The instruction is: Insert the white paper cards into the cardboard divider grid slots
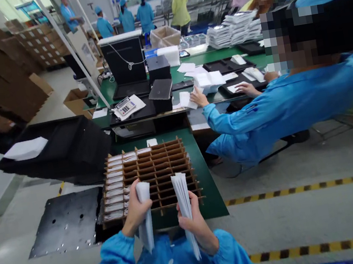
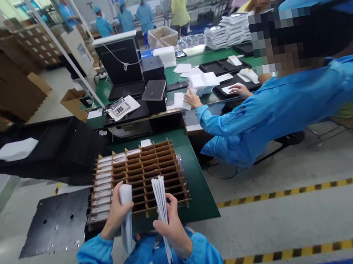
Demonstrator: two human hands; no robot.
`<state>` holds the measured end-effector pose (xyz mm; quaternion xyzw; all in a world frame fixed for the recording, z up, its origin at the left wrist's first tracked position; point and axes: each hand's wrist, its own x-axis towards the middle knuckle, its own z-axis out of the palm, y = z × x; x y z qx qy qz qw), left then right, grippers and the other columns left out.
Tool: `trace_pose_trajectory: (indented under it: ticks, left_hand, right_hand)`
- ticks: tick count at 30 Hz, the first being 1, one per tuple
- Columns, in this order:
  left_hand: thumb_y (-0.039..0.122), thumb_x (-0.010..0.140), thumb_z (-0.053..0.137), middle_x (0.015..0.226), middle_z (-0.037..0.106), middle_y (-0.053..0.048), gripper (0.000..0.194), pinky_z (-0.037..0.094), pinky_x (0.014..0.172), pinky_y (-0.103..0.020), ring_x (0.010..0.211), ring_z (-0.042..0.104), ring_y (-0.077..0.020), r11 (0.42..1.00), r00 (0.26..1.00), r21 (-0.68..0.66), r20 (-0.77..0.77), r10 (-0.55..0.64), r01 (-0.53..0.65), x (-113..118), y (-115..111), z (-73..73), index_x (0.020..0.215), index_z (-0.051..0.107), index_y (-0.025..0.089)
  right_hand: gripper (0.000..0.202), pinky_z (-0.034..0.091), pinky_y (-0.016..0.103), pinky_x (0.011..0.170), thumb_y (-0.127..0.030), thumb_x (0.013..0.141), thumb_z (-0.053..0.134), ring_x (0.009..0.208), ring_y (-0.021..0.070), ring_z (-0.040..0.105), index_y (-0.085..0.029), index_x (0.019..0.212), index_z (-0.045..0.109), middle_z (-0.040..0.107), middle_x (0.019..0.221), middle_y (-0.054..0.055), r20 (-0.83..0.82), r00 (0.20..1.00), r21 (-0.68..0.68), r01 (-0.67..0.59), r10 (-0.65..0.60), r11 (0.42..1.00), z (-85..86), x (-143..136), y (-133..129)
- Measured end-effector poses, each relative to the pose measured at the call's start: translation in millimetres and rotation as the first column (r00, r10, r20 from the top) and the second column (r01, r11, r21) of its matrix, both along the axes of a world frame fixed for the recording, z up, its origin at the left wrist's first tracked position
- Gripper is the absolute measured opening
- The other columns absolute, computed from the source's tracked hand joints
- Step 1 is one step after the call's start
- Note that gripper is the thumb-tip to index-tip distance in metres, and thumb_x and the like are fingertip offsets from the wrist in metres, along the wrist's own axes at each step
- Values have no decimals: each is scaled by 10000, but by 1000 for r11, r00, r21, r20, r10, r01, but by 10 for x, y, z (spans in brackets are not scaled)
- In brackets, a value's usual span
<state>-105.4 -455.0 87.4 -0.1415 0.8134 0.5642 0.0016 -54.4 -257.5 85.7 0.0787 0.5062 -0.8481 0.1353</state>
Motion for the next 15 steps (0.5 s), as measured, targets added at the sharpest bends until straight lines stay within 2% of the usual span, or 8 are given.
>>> trace_pose_trajectory:
  ticks: [2,5,7,9,10,12,14,15]
  left_hand:
    - [249,579,641,1159,457,-86,843,402,1016,-436,1085,500,-267,945,991,-308,-35,-129,112,-337,153,-48,1386,400,202]
    - [315,639,658,1193,412,-119,877,439,964,-463,1086,501,-305,769,956,-605,-43,-290,206,-755,394,-192,1451,339,229]
    - [308,656,666,1201,421,-157,855,426,953,-511,1101,489,-354,650,932,-724,-27,-363,232,-926,509,-322,1451,367,213]
    - [275,661,670,1265,409,-201,802,360,1003,-583,1189,430,-417,610,912,-752,-27,-408,250,-991,557,-414,1420,426,181]
    - [269,658,677,1317,382,-214,783,307,1043,-612,1256,371,-444,641,902,-723,-58,-427,257,-981,551,-424,1401,451,169]
    - [307,688,677,1420,307,-204,747,226,1115,-607,1355,275,-435,797,879,-524,-173,-443,299,-877,480,-334,1388,454,170]
    - [407,781,613,1469,277,-168,707,295,1119,-545,1346,352,-366,912,871,-78,-273,-409,404,-683,345,-91,1422,378,219]
    - [462,828,558,1483,279,-153,691,370,1080,-510,1295,433,-332,871,872,189,-293,-391,454,-567,263,75,1443,320,255]
  right_hand:
    - [794,336,203,517,-409,627,743,579,58,413,-290,1246,261,491,873,-44,-25,999,-47,22,-23,999,35,-33,14]
    - [844,290,182,493,-474,596,788,563,50,391,-319,1232,254,491,877,-44,-69,996,-116,49,-57,992,110,-52,-48]
    - [873,257,175,487,-499,576,811,566,50,371,-345,1223,243,486,890,-42,-103,992,-153,63,-79,986,183,-41,-129]
    - [886,241,175,491,-514,570,823,579,54,367,-363,1216,237,481,910,-37,-138,985,-161,80,-103,984,269,-13,-224]
    - [891,242,177,494,-522,570,825,586,56,368,-368,1220,236,478,919,-34,-153,981,-154,92,-116,984,314,5,-275]
    - [893,276,189,510,-535,588,816,608,66,384,-365,1248,240,473,932,-27,-182,973,-115,121,-140,986,401,42,-385]
    - [896,365,226,566,-536,617,802,662,95,441,-344,1291,244,487,945,-14,-229,961,-41,148,-154,988,474,68,-511]
    - [902,418,261,625,-536,625,799,718,122,486,-329,1307,245,503,961,-2,-252,956,-4,153,-149,988,505,73,-580]
